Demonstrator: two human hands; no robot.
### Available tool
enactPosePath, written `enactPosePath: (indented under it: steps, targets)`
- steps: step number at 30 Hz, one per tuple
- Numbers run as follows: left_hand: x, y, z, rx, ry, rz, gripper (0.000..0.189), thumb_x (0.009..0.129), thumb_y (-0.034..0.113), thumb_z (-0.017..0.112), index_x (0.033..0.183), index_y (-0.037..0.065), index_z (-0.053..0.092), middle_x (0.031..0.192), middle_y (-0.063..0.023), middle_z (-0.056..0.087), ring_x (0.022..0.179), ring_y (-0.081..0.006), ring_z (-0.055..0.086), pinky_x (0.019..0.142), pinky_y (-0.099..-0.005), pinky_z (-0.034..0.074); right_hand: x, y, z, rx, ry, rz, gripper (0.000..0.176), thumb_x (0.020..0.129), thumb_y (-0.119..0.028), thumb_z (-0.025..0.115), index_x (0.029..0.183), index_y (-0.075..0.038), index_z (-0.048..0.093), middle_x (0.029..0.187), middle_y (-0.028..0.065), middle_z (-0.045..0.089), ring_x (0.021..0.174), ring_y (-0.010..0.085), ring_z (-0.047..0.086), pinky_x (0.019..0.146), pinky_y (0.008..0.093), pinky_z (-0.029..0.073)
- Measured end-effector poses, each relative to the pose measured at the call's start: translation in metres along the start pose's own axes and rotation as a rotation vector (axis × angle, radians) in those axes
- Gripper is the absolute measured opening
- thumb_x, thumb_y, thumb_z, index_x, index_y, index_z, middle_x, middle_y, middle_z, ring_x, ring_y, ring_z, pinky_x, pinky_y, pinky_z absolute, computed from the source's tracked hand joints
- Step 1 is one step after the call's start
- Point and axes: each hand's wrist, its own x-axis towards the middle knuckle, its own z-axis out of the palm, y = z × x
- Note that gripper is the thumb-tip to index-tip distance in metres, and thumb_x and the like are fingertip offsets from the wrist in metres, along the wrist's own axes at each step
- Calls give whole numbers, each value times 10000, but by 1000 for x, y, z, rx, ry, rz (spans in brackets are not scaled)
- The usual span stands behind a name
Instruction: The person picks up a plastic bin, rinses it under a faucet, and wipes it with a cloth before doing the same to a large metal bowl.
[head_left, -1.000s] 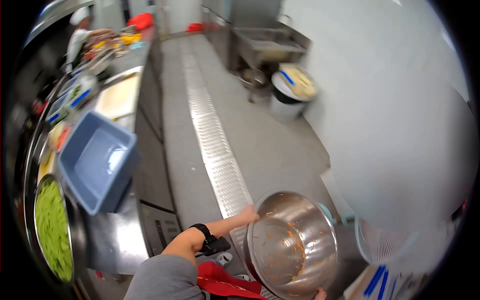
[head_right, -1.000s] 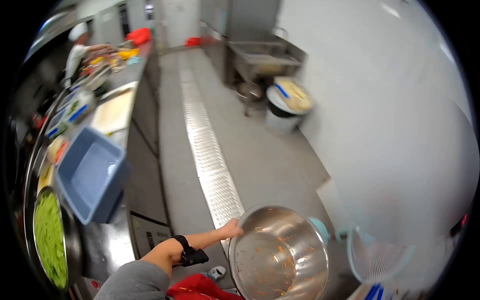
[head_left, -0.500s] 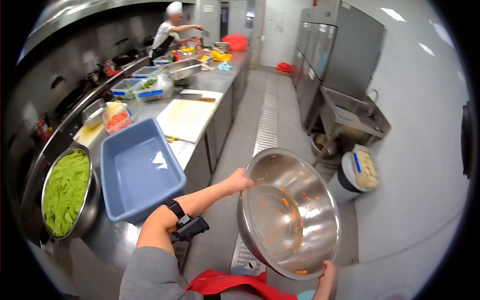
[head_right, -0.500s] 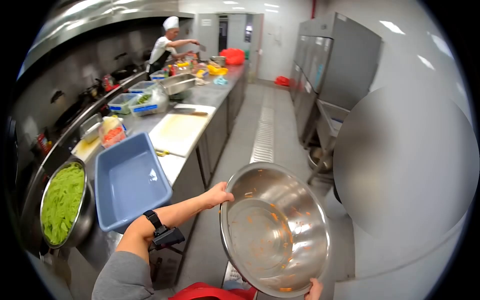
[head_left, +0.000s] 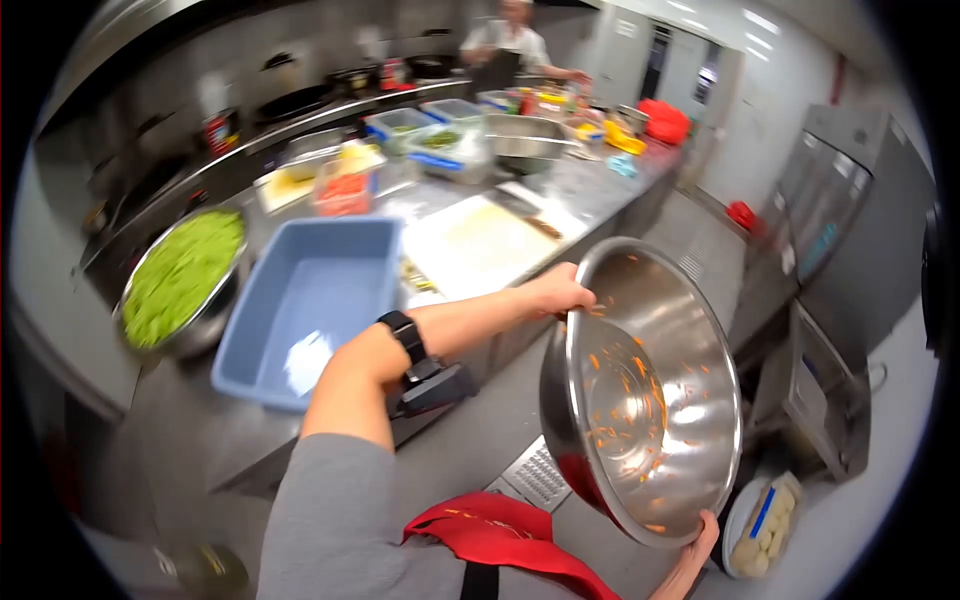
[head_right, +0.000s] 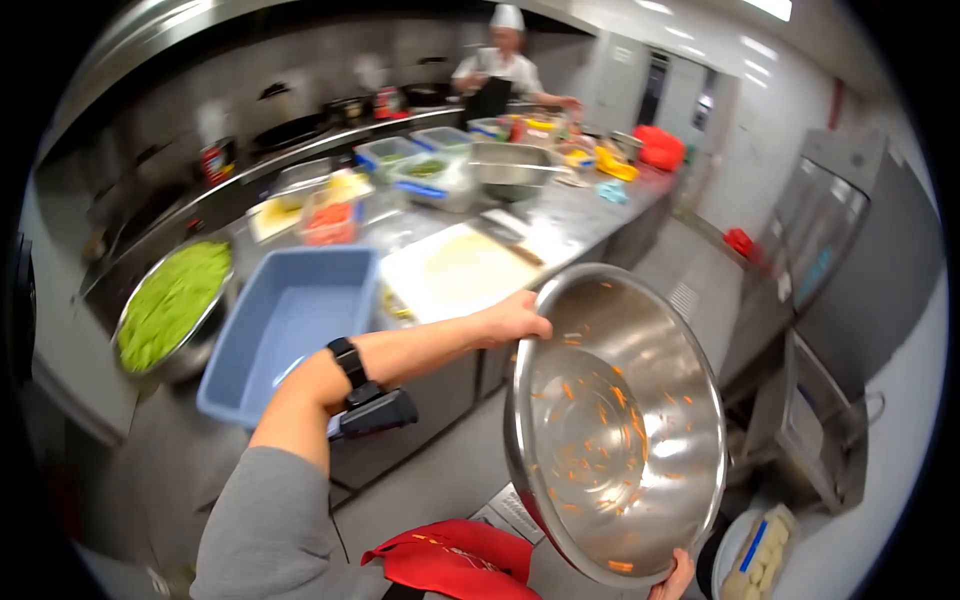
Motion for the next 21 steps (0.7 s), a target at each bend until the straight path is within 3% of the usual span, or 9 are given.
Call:
enactPosePath:
  steps: [1,2,3,4,6,11,14,18,21]
  targets:
    - [54,-27,3,13,-27,63,235,630,107,659,779,-49,566,670,-60,544,577,-126,517,493,-293,425,22,-5,-13,-14,31,-15,259,730,-110,612,942,40,614,879,114,625,781,194,594,696,340,487]
    - [74,-6,14,-40,-143,85,221,649,118,645,799,-42,616,726,-68,592,622,-131,539,568,-286,445,37,-16,-2,-33,186,-76,123,701,-101,614,768,2,614,773,57,614,701,141,573,672,298,474]
    - [100,7,33,-67,-87,81,213,664,104,623,828,-32,629,751,-61,615,638,-141,552,582,-278,443,58,-33,1,-66,255,-47,89,703,-97,618,731,-18,590,763,43,601,709,140,564,695,285,465]
    - [113,40,51,-16,-105,66,230,664,94,615,863,-21,624,787,-57,620,683,-137,558,619,-273,446,84,-42,-1,-38,255,-60,102,700,-89,623,755,-4,605,792,56,620,761,148,578,720,272,458]
    - [169,45,79,-7,-139,24,312,671,55,602,975,-13,587,824,-53,608,761,-128,559,704,-278,453,107,-45,-5,39,320,-151,294,711,-72,622,970,64,593,904,113,645,848,189,607,752,296,469]
    - [309,69,202,87,-319,96,304,667,52,588,956,-33,546,766,-69,589,613,-140,565,558,-262,467,172,-63,-58,174,514,-117,303,742,-85,598,1006,62,574,888,116,636,765,172,610,665,284,484]
    - [404,106,273,102,-399,119,321,669,55,578,975,-31,539,778,-67,594,624,-143,575,572,-269,478,252,-94,-83,221,581,-134,301,747,-82,585,1007,68,568,876,112,630,742,170,605,649,281,481]
    - [504,155,377,170,-450,328,292,665,53,568,945,-28,573,763,-57,592,612,-134,563,570,-264,473,367,-131,-129,316,572,-172,295,753,-89,562,1005,65,568,872,104,626,729,150,595,627,271,470]
    - [560,193,456,179,-466,309,276,669,39,560,934,-35,575,743,-55,587,586,-123,552,538,-244,452,446,-154,-170,311,548,-170,279,768,-118,546,979,63,568,818,75,607,670,132,562,577,260,438]
